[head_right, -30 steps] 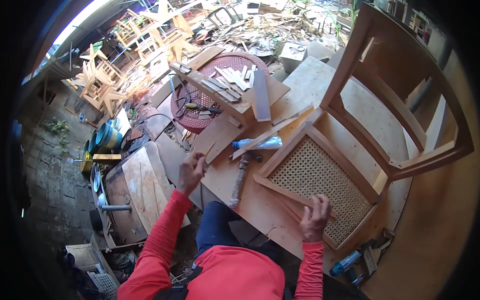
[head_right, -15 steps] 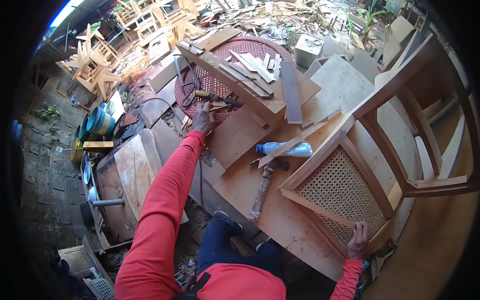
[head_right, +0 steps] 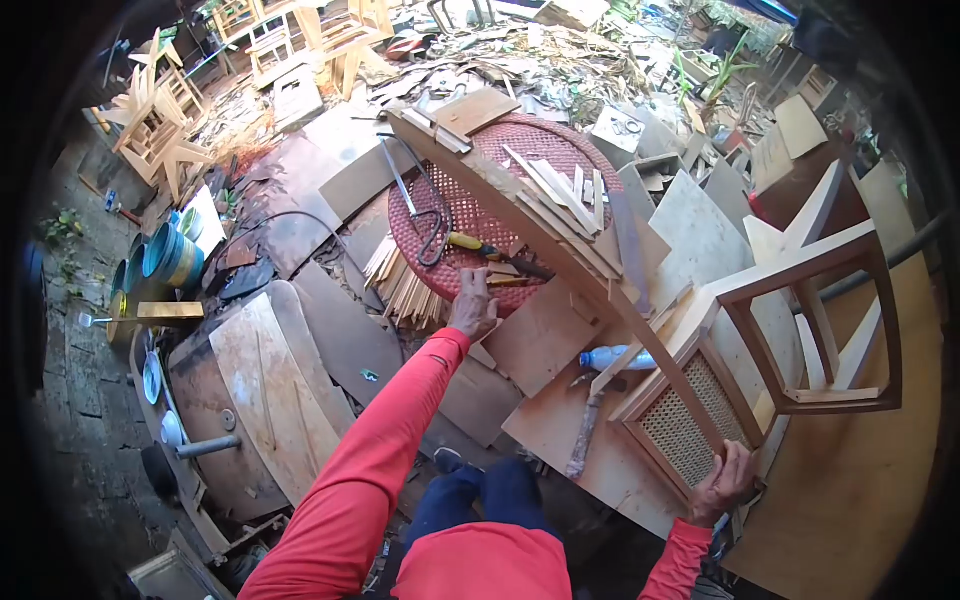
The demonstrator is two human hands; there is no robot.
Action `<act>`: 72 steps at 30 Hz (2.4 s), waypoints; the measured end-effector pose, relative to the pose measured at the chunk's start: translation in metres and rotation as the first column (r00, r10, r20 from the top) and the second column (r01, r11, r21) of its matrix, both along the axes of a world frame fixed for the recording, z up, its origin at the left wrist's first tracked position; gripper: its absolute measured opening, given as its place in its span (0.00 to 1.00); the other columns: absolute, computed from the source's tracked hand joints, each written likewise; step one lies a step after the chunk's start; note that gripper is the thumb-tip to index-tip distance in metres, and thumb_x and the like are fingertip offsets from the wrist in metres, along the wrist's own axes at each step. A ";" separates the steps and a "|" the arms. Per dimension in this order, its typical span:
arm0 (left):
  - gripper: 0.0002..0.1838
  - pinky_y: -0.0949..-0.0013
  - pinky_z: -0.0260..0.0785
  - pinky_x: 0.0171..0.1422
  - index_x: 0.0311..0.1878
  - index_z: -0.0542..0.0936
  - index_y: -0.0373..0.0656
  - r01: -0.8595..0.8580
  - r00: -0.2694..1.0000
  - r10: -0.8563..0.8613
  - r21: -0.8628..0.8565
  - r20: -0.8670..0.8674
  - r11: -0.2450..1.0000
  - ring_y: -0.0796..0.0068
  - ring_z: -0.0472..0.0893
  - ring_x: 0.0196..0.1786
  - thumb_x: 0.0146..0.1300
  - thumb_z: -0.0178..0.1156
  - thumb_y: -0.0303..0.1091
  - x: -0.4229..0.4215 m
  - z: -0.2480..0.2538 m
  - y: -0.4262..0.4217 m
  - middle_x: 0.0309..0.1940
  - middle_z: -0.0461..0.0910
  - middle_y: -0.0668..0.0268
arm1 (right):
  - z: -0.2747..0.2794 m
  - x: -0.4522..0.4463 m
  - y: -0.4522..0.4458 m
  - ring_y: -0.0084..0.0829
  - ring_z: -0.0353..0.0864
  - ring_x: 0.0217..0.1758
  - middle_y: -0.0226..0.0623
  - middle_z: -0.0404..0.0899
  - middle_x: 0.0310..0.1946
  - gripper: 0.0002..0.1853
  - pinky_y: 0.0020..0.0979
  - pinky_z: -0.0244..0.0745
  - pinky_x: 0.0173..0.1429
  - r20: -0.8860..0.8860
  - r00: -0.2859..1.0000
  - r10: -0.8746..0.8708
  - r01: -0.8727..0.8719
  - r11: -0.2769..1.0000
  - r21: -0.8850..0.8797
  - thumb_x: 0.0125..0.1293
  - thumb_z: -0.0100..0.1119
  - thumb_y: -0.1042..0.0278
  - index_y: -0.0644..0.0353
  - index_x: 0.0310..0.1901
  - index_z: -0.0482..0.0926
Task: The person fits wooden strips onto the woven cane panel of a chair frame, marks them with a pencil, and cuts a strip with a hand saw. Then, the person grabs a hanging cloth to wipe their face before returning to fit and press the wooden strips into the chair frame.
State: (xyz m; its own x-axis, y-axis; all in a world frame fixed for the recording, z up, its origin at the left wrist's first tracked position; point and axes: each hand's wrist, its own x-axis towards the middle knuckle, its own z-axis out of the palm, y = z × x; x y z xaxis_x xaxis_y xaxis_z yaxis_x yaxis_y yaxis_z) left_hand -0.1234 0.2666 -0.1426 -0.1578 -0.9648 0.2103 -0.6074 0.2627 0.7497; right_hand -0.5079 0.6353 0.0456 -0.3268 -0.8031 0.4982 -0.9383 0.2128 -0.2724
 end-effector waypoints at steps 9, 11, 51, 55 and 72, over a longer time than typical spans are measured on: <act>0.26 0.50 0.74 0.67 0.67 0.75 0.39 -0.054 0.971 0.129 -0.345 0.200 0.937 0.43 0.78 0.63 0.68 0.68 0.29 0.076 0.021 -0.054 0.55 0.76 0.48 | -0.010 0.073 -0.128 0.54 0.84 0.56 0.51 0.81 0.52 0.15 0.47 0.80 0.62 0.058 0.998 -0.013 0.021 0.988 -0.151 0.72 0.58 0.84 0.69 0.58 0.81; 0.23 0.50 0.75 0.63 0.65 0.76 0.40 0.097 0.979 -0.056 -0.203 0.196 0.974 0.45 0.81 0.58 0.69 0.68 0.30 0.093 0.031 -0.059 0.51 0.77 0.50 | -0.007 0.084 -0.154 0.56 0.84 0.55 0.53 0.80 0.50 0.14 0.48 0.80 0.60 0.124 0.991 -0.045 0.064 0.985 -0.159 0.72 0.58 0.83 0.69 0.57 0.81; 0.34 0.51 0.74 0.60 0.70 0.70 0.33 -0.068 0.987 0.010 0.360 0.161 0.931 0.48 0.81 0.51 0.64 0.71 0.33 0.168 0.059 -0.137 0.48 0.78 0.50 | -0.046 0.185 -0.395 0.56 0.83 0.56 0.49 0.81 0.51 0.16 0.48 0.75 0.65 0.319 0.944 -0.083 0.083 0.996 0.012 0.65 0.62 0.83 0.64 0.54 0.82; 0.18 0.59 0.72 0.50 0.57 0.74 0.35 -0.159 0.975 0.209 0.434 -0.069 0.887 0.67 0.76 0.42 0.78 0.67 0.38 0.222 0.100 -0.145 0.40 0.77 0.62 | -0.053 0.181 -0.394 0.52 0.80 0.56 0.44 0.80 0.50 0.18 0.49 0.75 0.63 0.248 0.957 -0.149 0.141 0.989 0.049 0.61 0.68 0.81 0.61 0.54 0.84; 0.16 0.77 0.58 0.33 0.59 0.74 0.39 0.157 0.956 -0.134 0.067 -0.262 0.985 0.86 0.65 0.29 0.90 0.52 0.45 0.200 0.306 -0.175 0.31 0.69 0.73 | -0.062 0.168 -0.352 0.51 0.76 0.56 0.42 0.76 0.53 0.19 0.51 0.74 0.60 0.153 0.929 -0.337 0.330 0.941 0.071 0.59 0.70 0.81 0.60 0.53 0.82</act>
